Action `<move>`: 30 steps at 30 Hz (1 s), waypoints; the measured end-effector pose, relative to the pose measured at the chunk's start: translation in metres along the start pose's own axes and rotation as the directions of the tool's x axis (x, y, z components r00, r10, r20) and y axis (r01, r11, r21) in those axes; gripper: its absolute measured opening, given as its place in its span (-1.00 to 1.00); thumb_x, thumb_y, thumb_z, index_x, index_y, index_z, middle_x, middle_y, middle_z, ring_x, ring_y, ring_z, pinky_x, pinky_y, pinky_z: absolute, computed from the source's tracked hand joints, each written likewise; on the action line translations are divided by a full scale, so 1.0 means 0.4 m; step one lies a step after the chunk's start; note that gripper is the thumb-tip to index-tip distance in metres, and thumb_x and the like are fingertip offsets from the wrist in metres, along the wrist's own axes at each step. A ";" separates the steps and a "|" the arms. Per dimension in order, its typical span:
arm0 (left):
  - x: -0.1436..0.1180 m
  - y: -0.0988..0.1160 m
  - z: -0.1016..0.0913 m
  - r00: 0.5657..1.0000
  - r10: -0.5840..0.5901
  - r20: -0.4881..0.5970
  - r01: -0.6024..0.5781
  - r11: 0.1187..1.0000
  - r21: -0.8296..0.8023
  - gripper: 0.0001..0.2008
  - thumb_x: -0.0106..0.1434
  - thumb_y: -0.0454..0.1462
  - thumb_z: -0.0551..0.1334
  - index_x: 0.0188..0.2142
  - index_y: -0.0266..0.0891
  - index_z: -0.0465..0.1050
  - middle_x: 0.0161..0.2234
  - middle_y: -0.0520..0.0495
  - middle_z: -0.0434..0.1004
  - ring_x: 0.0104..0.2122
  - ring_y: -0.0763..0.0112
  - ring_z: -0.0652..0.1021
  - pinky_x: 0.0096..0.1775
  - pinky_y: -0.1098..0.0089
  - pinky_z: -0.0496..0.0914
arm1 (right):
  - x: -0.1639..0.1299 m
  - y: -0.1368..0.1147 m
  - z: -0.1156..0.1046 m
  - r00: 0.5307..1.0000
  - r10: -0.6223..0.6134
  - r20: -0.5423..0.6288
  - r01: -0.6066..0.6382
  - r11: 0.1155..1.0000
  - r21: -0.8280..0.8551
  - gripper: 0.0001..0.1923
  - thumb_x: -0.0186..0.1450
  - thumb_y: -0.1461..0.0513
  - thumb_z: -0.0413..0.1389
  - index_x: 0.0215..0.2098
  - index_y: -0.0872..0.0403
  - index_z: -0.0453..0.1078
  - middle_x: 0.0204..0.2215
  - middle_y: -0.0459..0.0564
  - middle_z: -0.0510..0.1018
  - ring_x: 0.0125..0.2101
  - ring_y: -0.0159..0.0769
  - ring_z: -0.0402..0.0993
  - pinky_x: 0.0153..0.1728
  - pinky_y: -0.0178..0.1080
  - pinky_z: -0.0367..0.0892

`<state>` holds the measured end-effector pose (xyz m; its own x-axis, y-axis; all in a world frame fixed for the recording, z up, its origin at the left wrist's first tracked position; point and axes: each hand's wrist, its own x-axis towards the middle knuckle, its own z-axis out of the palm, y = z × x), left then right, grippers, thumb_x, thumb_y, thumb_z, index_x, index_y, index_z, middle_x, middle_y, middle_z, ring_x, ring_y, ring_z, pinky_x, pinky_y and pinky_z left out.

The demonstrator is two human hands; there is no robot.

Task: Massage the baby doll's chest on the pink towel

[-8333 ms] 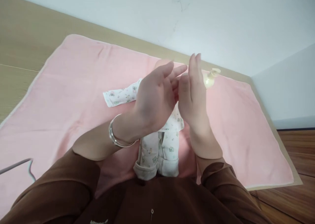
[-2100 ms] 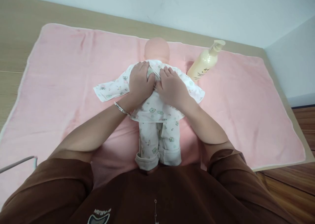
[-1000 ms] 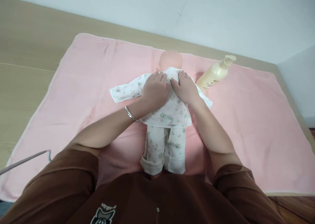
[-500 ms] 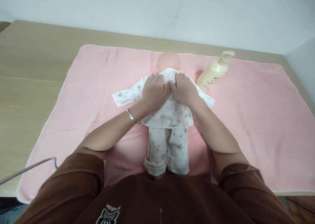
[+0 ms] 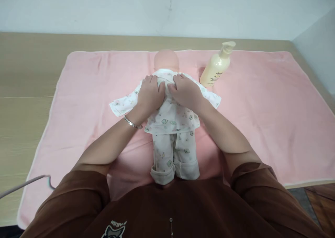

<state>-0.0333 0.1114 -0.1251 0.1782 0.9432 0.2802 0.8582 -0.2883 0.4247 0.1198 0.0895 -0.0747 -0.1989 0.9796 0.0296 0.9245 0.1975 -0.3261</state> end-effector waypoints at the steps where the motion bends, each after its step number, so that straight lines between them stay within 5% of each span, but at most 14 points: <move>1: -0.014 0.009 0.002 1.000 0.015 -0.010 -0.015 1.000 0.001 -0.59 0.48 -0.17 -0.04 0.08 -0.38 0.42 0.14 -0.44 0.51 0.27 -0.10 0.44 0.37 -0.06 0.23 | 0.018 0.015 0.009 1.000 0.007 -0.005 -0.007 1.000 0.018 -0.48 0.52 0.13 -0.15 0.20 0.33 0.36 0.29 0.35 0.42 0.36 0.10 0.26 0.38 0.08 0.22; 5: -0.037 0.027 -0.010 0.998 0.070 0.001 -0.070 0.997 -0.026 -0.50 0.46 -0.20 -0.07 0.23 -0.47 0.32 0.32 -0.50 0.34 0.40 -0.09 0.29 0.43 -0.06 0.13 | 0.053 0.041 0.041 0.999 0.015 -0.041 -0.014 1.000 0.014 -0.33 0.50 0.09 -0.10 0.40 0.42 0.13 0.42 0.37 0.23 0.44 0.13 0.11 0.48 0.11 0.01; 10: 0.025 -0.016 -0.030 0.989 0.054 0.141 -0.042 0.995 -0.086 -0.70 0.39 -0.18 0.02 -0.14 -0.24 0.48 -0.10 -0.31 0.62 -0.06 0.01 0.59 0.09 0.00 0.49 | -0.009 -0.018 0.037 0.996 -0.040 -0.076 0.033 0.994 -0.102 -0.38 0.51 0.19 -0.19 0.39 0.45 0.15 0.35 0.41 0.33 0.41 0.15 0.18 0.46 0.10 0.05; 12: 0.039 -0.032 -0.017 0.994 0.037 0.107 -0.024 0.993 -0.115 -0.69 0.43 -0.15 -0.01 -0.18 -0.21 0.46 -0.16 -0.28 0.61 -0.11 0.05 0.59 0.05 0.04 0.50 | -0.025 -0.033 0.034 0.995 -0.070 -0.072 0.061 0.991 -0.123 -0.40 0.51 0.22 -0.21 0.38 0.47 0.16 0.35 0.43 0.33 0.40 0.15 0.19 0.45 0.09 0.07; 16: 0.028 -0.037 0.026 0.998 0.044 -0.044 -0.047 0.996 -0.072 -0.58 0.49 -0.10 -0.06 0.06 -0.28 0.43 0.05 -0.37 0.55 0.11 -0.05 0.52 0.22 -0.02 0.37 | 0.005 -0.006 0.043 0.991 -0.064 -0.121 0.056 0.996 -0.064 -0.49 0.52 0.20 -0.17 0.25 0.37 0.32 0.27 0.35 0.44 0.34 0.12 0.30 0.39 0.09 0.18; 24: 0.025 -0.046 0.051 0.997 0.057 -0.056 -0.061 0.995 -0.079 -0.38 0.52 0.03 -0.15 0.22 -0.38 0.36 0.15 -0.42 0.48 0.23 -0.09 0.45 0.33 -0.02 0.26 | 0.048 0.034 0.062 0.985 -0.050 -0.168 0.041 0.998 -0.055 -0.57 0.52 0.12 -0.11 0.07 0.30 0.39 0.09 0.31 0.56 0.19 0.13 0.43 0.31 0.10 0.27; 30: -0.017 -0.012 0.032 0.993 0.105 -0.062 -0.109 0.993 -0.052 -0.44 0.53 -0.06 -0.16 0.23 -0.38 0.34 0.18 -0.43 0.44 0.28 -0.11 0.39 0.36 -0.07 0.20 | 0.045 0.041 0.025 0.997 -0.021 -0.069 0.021 1.000 0.012 -0.58 0.48 0.07 -0.05 0.06 0.24 0.39 0.02 0.27 0.60 0.09 0.12 0.51 0.15 0.08 0.41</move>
<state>-0.0326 0.1084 -0.1401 0.2377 0.8957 0.3759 0.8074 -0.3973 0.4361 0.1281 0.1098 -0.0888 -0.1950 0.9756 0.1012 0.9159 0.2180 -0.3370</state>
